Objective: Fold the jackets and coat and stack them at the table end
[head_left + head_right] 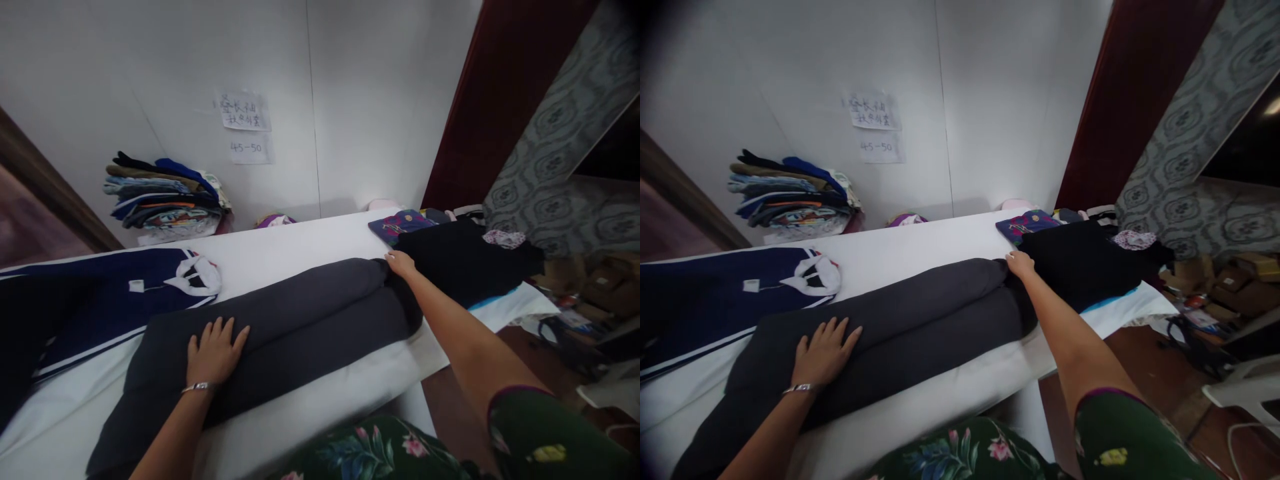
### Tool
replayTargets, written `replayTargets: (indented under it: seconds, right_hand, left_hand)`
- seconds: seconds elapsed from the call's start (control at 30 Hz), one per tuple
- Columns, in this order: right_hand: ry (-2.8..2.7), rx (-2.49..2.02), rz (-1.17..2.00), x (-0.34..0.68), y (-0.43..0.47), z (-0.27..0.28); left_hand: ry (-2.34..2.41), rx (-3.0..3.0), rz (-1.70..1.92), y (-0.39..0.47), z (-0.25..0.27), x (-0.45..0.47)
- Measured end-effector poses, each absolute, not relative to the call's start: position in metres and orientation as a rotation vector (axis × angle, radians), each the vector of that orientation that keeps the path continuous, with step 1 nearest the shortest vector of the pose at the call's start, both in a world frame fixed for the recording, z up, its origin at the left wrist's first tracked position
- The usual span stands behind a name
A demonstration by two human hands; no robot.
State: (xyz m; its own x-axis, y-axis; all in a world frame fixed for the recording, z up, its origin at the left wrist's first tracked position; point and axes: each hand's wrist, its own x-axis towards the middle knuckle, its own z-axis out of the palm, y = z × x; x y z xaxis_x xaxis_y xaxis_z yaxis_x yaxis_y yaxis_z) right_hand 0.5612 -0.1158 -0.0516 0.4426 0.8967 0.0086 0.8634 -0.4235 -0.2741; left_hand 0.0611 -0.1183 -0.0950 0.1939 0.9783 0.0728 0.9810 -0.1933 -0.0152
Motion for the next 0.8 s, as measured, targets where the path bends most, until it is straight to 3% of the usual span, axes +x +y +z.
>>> replayTargets:
  seconds: [0.23, 0.57, 0.8]
  right_hand:
    - [-1.559, -2.502, 0.369, 0.595, -0.106, -0.061]
    - [-1.353, -2.678, 0.176, 0.587, -0.101, -0.075]
    - [-1.497, -2.618, 0.154, 0.584, -0.099, -0.063]
  left_hand:
    - [-2.001, -2.358, -0.15, -0.118, -0.097, 0.062]
    - [-2.028, -2.359, -0.176, -0.119, -0.097, 0.062]
    - [-2.039, -2.377, -0.182, -0.118, -0.099, 0.061]
